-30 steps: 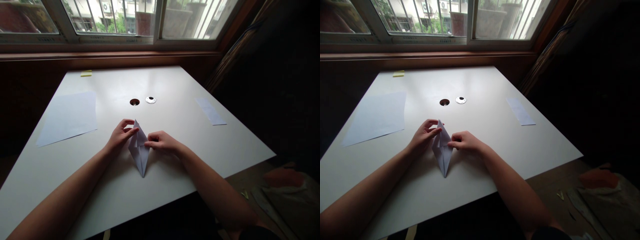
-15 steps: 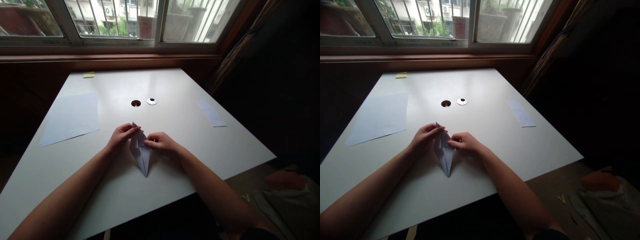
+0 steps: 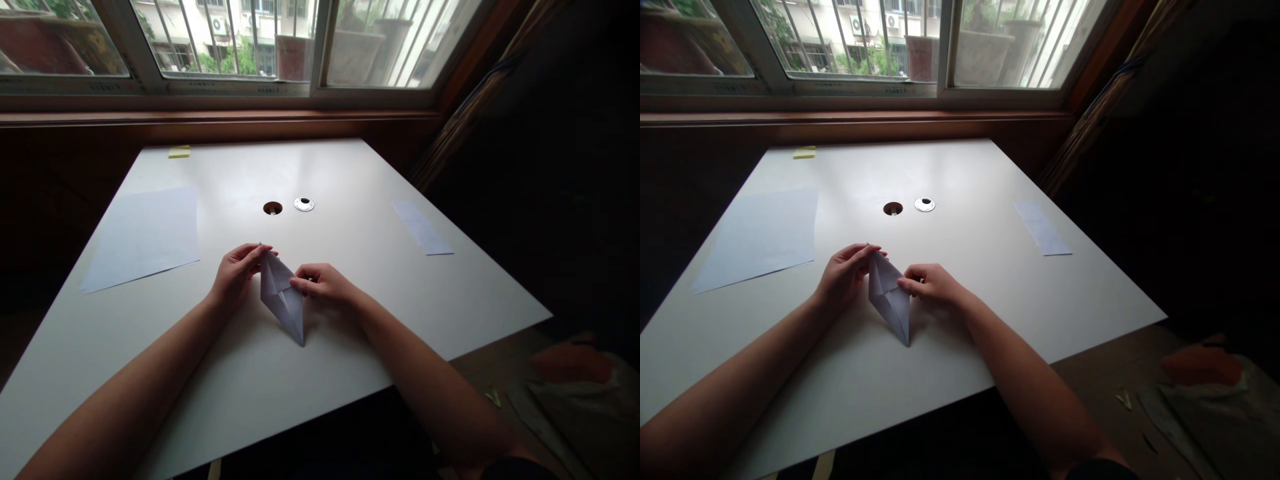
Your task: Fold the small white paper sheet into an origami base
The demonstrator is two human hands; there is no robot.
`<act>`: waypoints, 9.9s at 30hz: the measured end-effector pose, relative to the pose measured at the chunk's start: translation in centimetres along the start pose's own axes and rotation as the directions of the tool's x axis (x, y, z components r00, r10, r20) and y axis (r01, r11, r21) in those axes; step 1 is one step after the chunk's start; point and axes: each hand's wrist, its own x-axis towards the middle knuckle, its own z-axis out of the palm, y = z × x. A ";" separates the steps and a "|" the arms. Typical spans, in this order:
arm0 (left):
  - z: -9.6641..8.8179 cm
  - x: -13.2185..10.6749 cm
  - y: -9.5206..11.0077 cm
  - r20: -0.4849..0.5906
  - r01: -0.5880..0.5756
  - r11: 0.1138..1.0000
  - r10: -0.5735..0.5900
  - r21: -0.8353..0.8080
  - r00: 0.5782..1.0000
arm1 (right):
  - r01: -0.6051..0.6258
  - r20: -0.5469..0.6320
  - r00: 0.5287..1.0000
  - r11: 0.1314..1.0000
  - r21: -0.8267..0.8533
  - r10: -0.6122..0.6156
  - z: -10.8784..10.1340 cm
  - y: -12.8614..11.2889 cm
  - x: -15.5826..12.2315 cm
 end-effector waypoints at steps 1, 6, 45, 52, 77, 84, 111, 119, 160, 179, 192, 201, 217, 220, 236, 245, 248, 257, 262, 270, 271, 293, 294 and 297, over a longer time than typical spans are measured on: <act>0.0 0.0 0.0 -0.008 -0.003 1.000 0.003 -0.002 1.000 | -0.012 -0.011 1.000 1.000 0.023 0.012 0.1 0.0 0.0; 0.0 0.1 -0.2 -0.019 -0.026 0.997 0.027 0.078 0.999 | -0.022 -0.064 0.998 0.995 0.093 0.028 0.6 0.3 0.1; -1.7 0.8 -1.2 0.501 -0.591 0.196 0.364 0.783 0.785 | 0.320 -0.078 0.887 0.728 -0.606 -0.454 -1.5 2.7 0.5; -1.6 0.2 -1.6 0.661 -0.684 0.166 0.179 0.710 0.729 | 0.318 -0.074 0.892 0.737 -0.597 -0.445 -1.3 3.3 0.8; 0.3 -2.0 -1.5 0.678 -0.642 -0.252 0.093 0.724 0.729 | 0.313 -0.010 0.911 0.709 -0.632 -0.411 -1.4 3.2 0.2; 1.5 -2.9 -1.7 0.532 -0.482 -0.302 0.107 0.822 0.840 | 0.309 -0.009 0.916 0.717 -0.625 -0.402 -1.5 3.3 0.2; 0.0 -2.0 -1.0 0.485 -0.414 -0.341 0.156 0.844 0.861 | 0.240 -0.211 0.889 0.806 -0.541 -0.406 -6.1 4.9 -1.7; -0.2 -1.2 -1.2 0.658 -0.623 -0.268 0.059 0.735 0.751 | 0.327 -0.144 0.870 0.771 -0.547 -0.471 -4.6 4.5 -0.9; -1.6 0.0 -1.3 0.729 -0.726 -0.132 0.267 0.675 0.630 | 0.410 -0.090 0.734 0.545 -0.731 -0.673 -1.8 1.9 -0.9; -1.4 -0.4 -0.6 0.688 -0.714 -0.091 0.374 0.695 0.622 | 0.422 -0.274 0.727 0.724 -0.546 -0.630 -3.1 1.8 -1.4; -1.3 -0.1 -0.5 0.506 -0.668 0.130 0.552 0.732 0.662 | 0.343 -0.481 0.824 0.939 0.004 -0.299 -2.8 2.2 -1.1; -1.9 0.6 -0.6 0.314 -0.459 0.544 0.342 0.702 0.886 | 0.235 -0.582 0.808 0.857 0.459 0.091 -3.5 3.4 0.0; -2.5 1.2 0.3 0.108 -0.145 0.914 0.111 0.380 0.988 | 0.102 -0.776 0.616 0.991 -0.087 -0.132 -3.5 3.1 -0.4; -2.5 1.2 0.2 0.171 -0.107 0.931 0.050 0.348 0.984 | 0.128 -0.648 0.737 0.981 -0.147 -0.193 -3.2 2.4 -0.6; -1.8 1.1 -0.2 0.080 -0.200 0.900 0.183 0.387 0.980 | 0.031 -0.246 0.969 0.999 0.039 -0.020 -1.5 1.8 -0.2; -1.5 0.8 -0.1 0.142 -0.178 0.887 0.128 0.426 0.981 | 0.058 -0.270 0.962 0.996 0.070 -0.037 -1.3 1.8 -0.3; -1.5 0.9 0.0 0.153 -0.191 0.884 0.138 0.426 0.979 | 0.095 -0.243 0.966 0.995 0.033 -0.084 -1.3 1.7 -0.3; -1.7 0.9 -0.2 0.152 -0.175 0.889 0.121 0.423 0.981 | 0.275 -0.084 0.955 0.956 -0.099 -0.284 -1.4 1.6 -0.3; -1.6 0.9 -0.2 0.153 -0.160 0.894 0.105 0.418 0.983 | 0.292 -0.024 0.955 0.950 -0.112 -0.296 -1.3 1.5 -0.5; -1.6 1.0 -0.1 0.181 -0.161 0.892 0.091 0.422 0.979 | 0.331 0.030 0.943 0.933 -0.142 -0.330 -1.2 1.9 -0.4; -1.6 1.0 -0.1 0.180 -0.162 0.892 0.092 0.421 0.979 | 0.337 0.034 0.942 0.930 -0.148 -0.335 -1.2 1.8 -0.4; -1.5 0.9 -0.2 0.256 -0.167 0.838 0.034 0.519 0.966 | 0.364 0.106 0.931 0.909 -0.201 -0.350 -1.3 1.6 -0.6; -1.5 0.9 -0.2 0.258 -0.168 0.839 0.034 0.518 0.966 | 0.363 0.105 0.931 0.910 -0.201 -0.349 -1.3 1.6 -0.6; -1.6 1.1 -0.2 0.258 -0.162 0.848 0.031 0.504 0.966 | 0.359 0.107 0.933 0.912 -0.201 -0.344 -1.2 1.5 -0.6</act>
